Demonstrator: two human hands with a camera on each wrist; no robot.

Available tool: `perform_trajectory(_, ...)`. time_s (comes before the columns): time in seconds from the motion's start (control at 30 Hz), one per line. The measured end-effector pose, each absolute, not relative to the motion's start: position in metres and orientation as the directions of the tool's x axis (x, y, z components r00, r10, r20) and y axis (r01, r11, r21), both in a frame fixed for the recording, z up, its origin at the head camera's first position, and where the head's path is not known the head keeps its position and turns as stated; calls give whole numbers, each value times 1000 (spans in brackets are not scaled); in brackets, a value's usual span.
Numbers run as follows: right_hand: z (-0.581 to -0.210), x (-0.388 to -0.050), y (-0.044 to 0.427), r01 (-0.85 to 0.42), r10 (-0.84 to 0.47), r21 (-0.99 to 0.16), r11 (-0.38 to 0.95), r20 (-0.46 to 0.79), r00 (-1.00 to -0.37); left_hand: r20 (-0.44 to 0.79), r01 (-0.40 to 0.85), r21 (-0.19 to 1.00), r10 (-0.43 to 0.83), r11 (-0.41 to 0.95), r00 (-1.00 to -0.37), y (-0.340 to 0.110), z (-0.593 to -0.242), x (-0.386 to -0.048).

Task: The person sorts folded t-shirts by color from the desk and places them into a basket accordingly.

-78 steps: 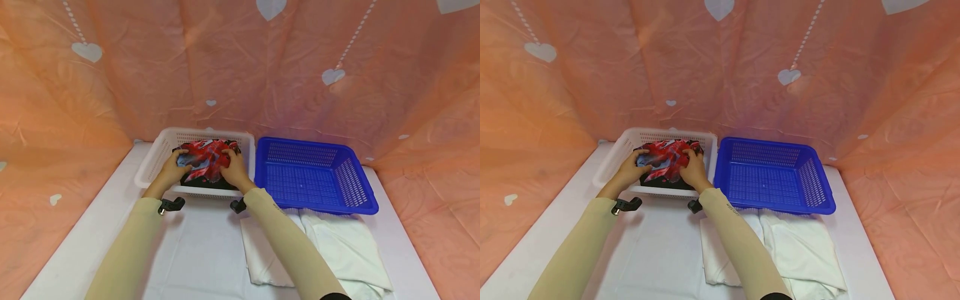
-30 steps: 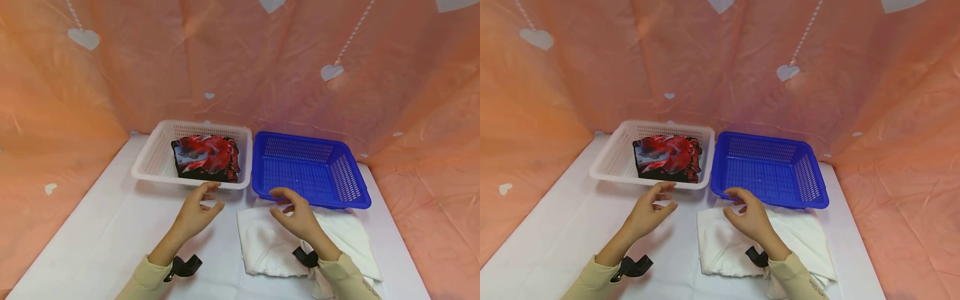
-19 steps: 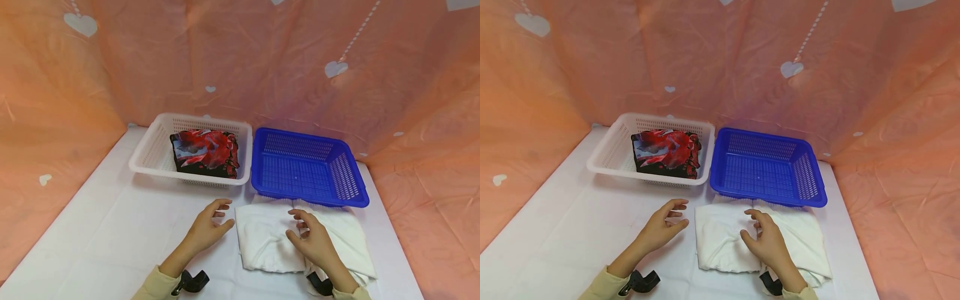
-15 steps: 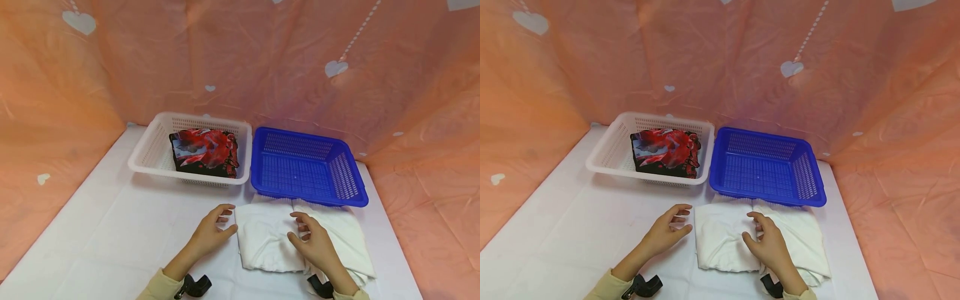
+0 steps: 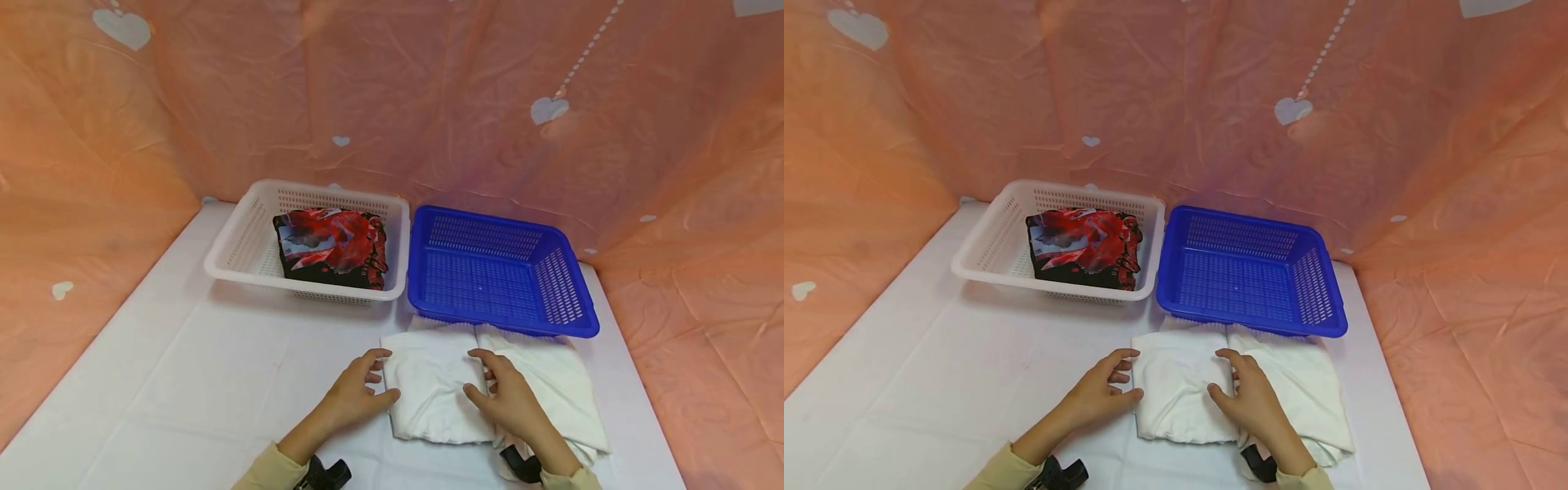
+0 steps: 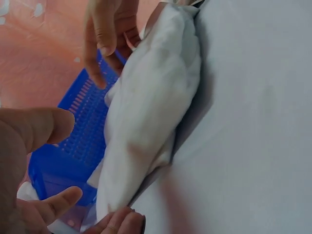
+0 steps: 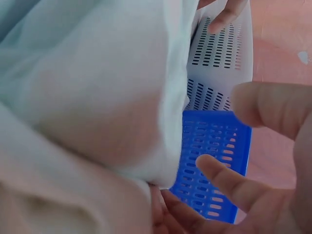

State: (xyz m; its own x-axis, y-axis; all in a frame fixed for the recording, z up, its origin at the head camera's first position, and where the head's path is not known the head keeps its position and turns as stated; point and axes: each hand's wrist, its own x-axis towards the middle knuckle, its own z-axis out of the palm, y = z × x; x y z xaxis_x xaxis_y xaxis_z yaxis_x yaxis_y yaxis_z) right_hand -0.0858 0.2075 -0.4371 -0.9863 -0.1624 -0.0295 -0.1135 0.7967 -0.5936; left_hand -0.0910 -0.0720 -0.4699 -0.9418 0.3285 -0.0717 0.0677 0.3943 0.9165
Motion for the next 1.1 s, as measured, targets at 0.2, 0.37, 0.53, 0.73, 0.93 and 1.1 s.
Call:
perform_trajectory(0.2, -439, -87, 205, -127, -200, -578, 806, -65, -978, -80, 55, 925, 337, 376, -938, -67, -472, -91)
perform_trajectory(0.37, -444, -92, 202, -136, -219, -557, 820, -85, -972, -112, 17, 934, 336, 357, -935, -64, -475, -93)
perform_trajectory(0.53, -450, -94, 201, -113, -232, -634, 765, -107, -967, -104, 21, 943, 354, 333, -929, -56, -480, -97)
perform_trajectory(0.73, -454, -96, 202, -115, -249, -668, 735, -109, -962, -98, 32, 947, 382, 320, -919, -45, -484, -101)
perform_trajectory(0.93, -456, -99, 203, -112, -271, -725, 680, -106, -957, -48, 81, 954, 414, 289, -909, -42, -484, -101)
perform_trajectory(1.1, -457, -101, 205, -119, -369, -809, 575, -127, -921, 9, 120, 963, 420, 239, -907, -39, -486, -101)
